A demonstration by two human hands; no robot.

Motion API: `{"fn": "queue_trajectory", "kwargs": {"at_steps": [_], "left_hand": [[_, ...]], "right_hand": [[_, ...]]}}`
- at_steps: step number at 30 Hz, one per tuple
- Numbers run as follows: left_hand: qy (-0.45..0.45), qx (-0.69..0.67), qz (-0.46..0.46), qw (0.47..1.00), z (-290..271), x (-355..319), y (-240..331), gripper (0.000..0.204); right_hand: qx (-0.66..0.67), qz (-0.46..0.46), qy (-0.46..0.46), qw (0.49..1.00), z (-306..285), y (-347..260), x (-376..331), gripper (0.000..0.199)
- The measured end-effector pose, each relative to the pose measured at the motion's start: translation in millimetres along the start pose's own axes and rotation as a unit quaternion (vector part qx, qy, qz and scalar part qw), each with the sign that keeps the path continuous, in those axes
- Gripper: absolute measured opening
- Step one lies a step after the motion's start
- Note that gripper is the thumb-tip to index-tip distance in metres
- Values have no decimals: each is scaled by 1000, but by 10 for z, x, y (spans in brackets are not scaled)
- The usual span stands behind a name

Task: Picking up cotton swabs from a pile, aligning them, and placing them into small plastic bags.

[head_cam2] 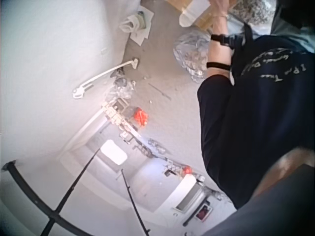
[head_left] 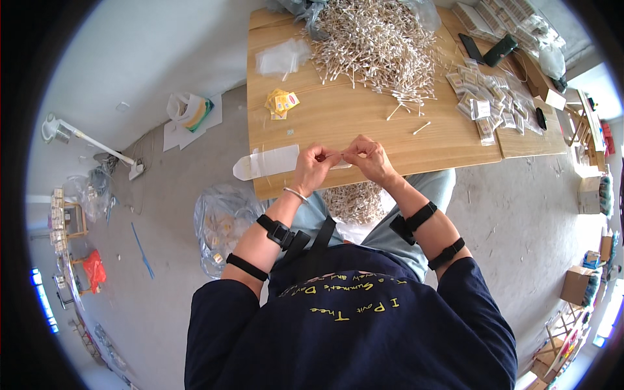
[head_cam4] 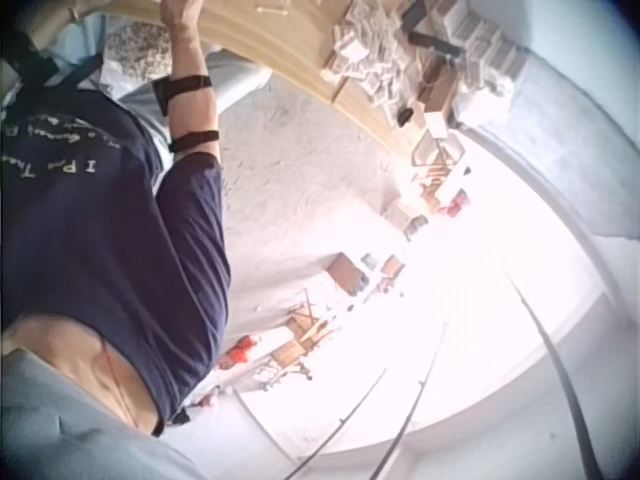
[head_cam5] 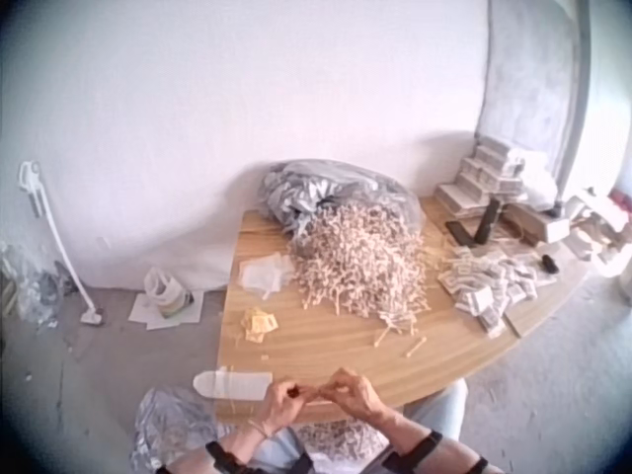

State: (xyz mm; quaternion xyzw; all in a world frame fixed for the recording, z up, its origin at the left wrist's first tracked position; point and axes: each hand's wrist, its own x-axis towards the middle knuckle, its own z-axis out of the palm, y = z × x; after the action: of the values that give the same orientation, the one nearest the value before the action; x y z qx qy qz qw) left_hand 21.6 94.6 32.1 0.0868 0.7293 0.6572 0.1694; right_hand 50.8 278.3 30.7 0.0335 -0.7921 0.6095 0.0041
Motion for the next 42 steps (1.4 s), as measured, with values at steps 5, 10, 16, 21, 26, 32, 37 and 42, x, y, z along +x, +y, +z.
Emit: {"fn": "queue_trajectory", "kwargs": {"at_steps": [5, 10, 16, 21, 26, 32, 37, 42], "left_hand": [[-37, -90, -35, 995, -49, -38, -8, 7], [-74, -154, -125, 977, -75, -5, -50, 7], [-110, -183, -115, 970, -122, 24, -143, 6], [-109, -166, -109, 974, -105, 27, -77, 5], [-26, -56, 21, 998, -30, -76, -80, 9], [65, 125, 160, 977, 39, -166, 60, 14], [73, 142, 222, 962, 15, -161, 76, 9], [70, 114, 183, 974, 44, -150, 102, 10]], "right_hand": [[48, 12, -18, 999, -10, 8, -20, 11], [126, 73, -55, 988, -18, 61, -49, 12], [155, 38, -58, 985, -17, 39, -91, 10], [94, 57, -54, 992, -42, 94, -98, 10], [123, 56, -28, 990, 29, -1, -80, 12], [-101, -139, 81, 982, 42, -132, -53, 15], [-153, -186, 70, 968, 36, -214, -51, 13], [-123, -95, 26, 987, -1, -185, -51, 9]]}}
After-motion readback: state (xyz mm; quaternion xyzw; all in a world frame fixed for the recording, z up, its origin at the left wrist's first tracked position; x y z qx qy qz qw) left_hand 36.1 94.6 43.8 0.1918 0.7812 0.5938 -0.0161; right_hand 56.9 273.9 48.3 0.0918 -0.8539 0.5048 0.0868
